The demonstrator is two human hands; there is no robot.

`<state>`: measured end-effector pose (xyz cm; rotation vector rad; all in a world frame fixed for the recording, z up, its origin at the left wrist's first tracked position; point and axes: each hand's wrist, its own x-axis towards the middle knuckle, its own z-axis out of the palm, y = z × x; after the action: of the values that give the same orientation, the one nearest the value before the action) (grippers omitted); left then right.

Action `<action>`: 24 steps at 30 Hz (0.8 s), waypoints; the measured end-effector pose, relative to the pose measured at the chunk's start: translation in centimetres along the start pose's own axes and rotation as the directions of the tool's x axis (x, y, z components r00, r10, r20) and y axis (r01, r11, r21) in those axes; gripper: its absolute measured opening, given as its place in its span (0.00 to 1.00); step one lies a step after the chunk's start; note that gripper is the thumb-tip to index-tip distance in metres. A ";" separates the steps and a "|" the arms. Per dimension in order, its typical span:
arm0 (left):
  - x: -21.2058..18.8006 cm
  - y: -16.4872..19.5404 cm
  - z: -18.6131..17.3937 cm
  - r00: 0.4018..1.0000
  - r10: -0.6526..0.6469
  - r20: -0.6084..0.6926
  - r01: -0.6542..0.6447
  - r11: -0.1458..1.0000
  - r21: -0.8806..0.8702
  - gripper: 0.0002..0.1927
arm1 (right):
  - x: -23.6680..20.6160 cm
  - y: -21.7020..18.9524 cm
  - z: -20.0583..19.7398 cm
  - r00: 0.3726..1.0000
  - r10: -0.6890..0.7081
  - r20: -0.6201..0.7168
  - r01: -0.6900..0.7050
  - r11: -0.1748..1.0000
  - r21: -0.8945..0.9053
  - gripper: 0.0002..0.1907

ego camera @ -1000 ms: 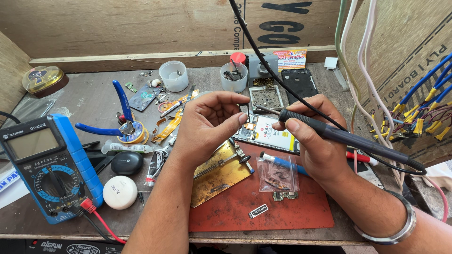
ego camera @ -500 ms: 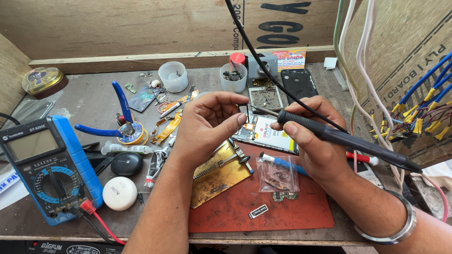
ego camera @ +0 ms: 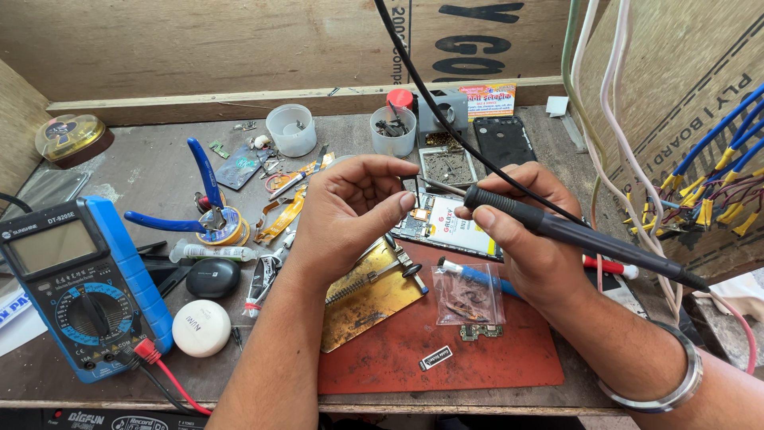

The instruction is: The person holds a small electronic component and uses a soldering iron to apply heat to its pins. The person then picks up a roll of solder wire and appears to apply solder to the component.

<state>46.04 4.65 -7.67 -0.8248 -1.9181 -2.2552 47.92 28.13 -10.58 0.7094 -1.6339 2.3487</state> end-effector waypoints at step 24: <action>0.1 0.0 -0.1 1.000 -0.002 0.006 0.002 1.000 0.014 0.17 | 0.1 0.0 0.2 1.000 0.016 0.006 -0.016 1.000 0.006 0.13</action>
<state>45.93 4.59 -7.64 -0.8296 -1.9360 -2.2399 47.87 27.96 -10.44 0.7083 -1.6417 2.3653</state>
